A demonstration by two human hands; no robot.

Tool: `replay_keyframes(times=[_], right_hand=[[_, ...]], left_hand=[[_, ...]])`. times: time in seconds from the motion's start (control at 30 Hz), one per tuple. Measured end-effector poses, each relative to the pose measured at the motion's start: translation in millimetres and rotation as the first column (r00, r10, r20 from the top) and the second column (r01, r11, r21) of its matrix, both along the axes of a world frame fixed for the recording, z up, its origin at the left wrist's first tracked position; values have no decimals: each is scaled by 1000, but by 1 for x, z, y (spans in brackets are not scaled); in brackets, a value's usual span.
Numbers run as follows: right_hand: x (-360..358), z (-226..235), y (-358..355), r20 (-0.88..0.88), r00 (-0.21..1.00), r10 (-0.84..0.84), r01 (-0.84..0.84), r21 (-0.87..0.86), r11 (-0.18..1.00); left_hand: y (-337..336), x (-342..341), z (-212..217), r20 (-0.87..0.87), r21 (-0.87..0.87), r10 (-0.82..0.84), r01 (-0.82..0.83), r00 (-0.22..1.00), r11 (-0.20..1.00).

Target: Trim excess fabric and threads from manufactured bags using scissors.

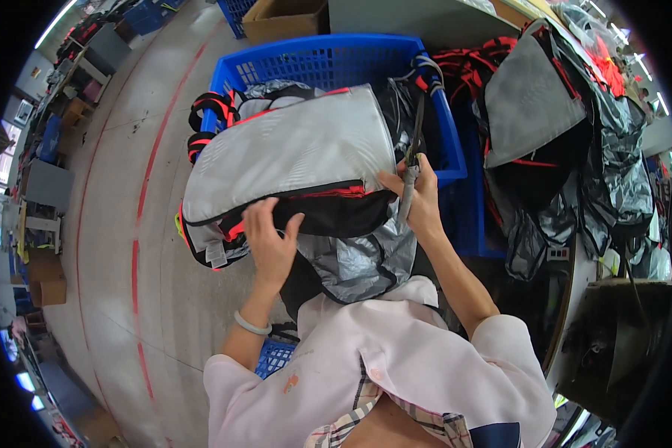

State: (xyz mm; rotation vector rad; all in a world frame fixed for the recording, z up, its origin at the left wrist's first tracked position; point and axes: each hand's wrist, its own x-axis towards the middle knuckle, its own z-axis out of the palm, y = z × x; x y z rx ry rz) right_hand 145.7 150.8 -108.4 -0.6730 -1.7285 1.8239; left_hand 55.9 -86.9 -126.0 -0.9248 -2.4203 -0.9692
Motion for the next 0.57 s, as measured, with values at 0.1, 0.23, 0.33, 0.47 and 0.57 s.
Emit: replay_keyframes(times=[0.1,0.23,0.33,0.47,0.57], right_hand=[[-4,10,-2,-54,999,5,-9,-69,998],[-6,27,-1,-86,996,-18,25,85,996],[7,52,4,-95,995,-10,14,42,999],[37,88,23,-140,989,52,-30,151,988],[47,98,23,-55,995,78,-65,212,975]], left_hand=[[-11,-31,3,-232,-17,73,-79,970,997],[-11,-41,23,201,16,-342,346,918,938],[-13,-24,68,383,206,-303,239,872,949],[-16,0,136,248,238,-390,334,887,912],[-3,-3,156,277,134,-460,440,843,888]])
